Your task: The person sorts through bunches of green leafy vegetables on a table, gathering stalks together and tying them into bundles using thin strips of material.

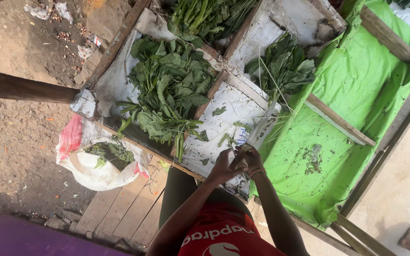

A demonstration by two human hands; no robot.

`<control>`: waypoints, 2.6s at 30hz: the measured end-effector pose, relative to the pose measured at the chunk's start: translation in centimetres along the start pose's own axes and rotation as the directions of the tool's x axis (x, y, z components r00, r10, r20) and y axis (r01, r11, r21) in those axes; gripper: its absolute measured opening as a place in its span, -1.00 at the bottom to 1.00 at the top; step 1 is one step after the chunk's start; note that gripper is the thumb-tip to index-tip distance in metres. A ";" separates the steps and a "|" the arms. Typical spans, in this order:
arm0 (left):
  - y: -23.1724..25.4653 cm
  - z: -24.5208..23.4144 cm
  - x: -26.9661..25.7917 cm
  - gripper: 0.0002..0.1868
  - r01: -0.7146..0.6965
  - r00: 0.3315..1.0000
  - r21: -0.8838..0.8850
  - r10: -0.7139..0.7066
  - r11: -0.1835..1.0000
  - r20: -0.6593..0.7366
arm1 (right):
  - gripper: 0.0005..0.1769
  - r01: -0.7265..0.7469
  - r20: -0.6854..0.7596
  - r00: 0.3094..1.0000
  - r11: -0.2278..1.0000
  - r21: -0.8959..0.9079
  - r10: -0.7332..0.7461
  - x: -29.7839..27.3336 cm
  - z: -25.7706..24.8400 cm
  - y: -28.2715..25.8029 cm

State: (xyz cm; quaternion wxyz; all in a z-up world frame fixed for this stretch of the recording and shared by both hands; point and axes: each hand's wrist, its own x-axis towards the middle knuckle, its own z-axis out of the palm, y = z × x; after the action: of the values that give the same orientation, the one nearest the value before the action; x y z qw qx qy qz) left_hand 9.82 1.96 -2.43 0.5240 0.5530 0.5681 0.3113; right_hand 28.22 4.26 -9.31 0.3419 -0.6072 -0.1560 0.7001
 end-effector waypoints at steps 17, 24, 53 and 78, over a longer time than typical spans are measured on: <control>-8.4 -2.4 -1.6 -0.54 0.420 0.906 0.024 -0.418 0.907 -0.063 | -0.61 -0.172 -0.167 0.985 -0.277 -0.945 -0.044 -0.7 -3.6 -11.5; -5.6 -8.5 2.4 -0.45 0.250 0.882 0.263 -0.106 0.932 -0.460 | -0.41 0.484 0.445 0.853 0.097 -0.870 -0.271 -2.4 -3.3 -11.4; -11.4 -14.4 3.0 -0.89 0.482 0.751 0.350 -0.173 0.803 -0.637 | -0.81 0.548 0.503 0.816 -0.657 -0.518 0.284 -3.1 13.7 -20.4; -9.5 -6.6 -3.0 -0.77 0.369 0.929 0.105 -0.370 0.924 -0.012 | -0.74 0.086 -0.046 0.825 0.205 -0.975 -0.564 -2.7 1.3 -2.5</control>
State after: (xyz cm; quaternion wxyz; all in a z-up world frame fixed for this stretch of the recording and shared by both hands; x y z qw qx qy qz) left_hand 0.27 -1.23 -8.89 0.5456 0.4642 0.6756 0.1745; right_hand 27.79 4.56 -5.43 0.0801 -0.7651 -0.5938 0.2359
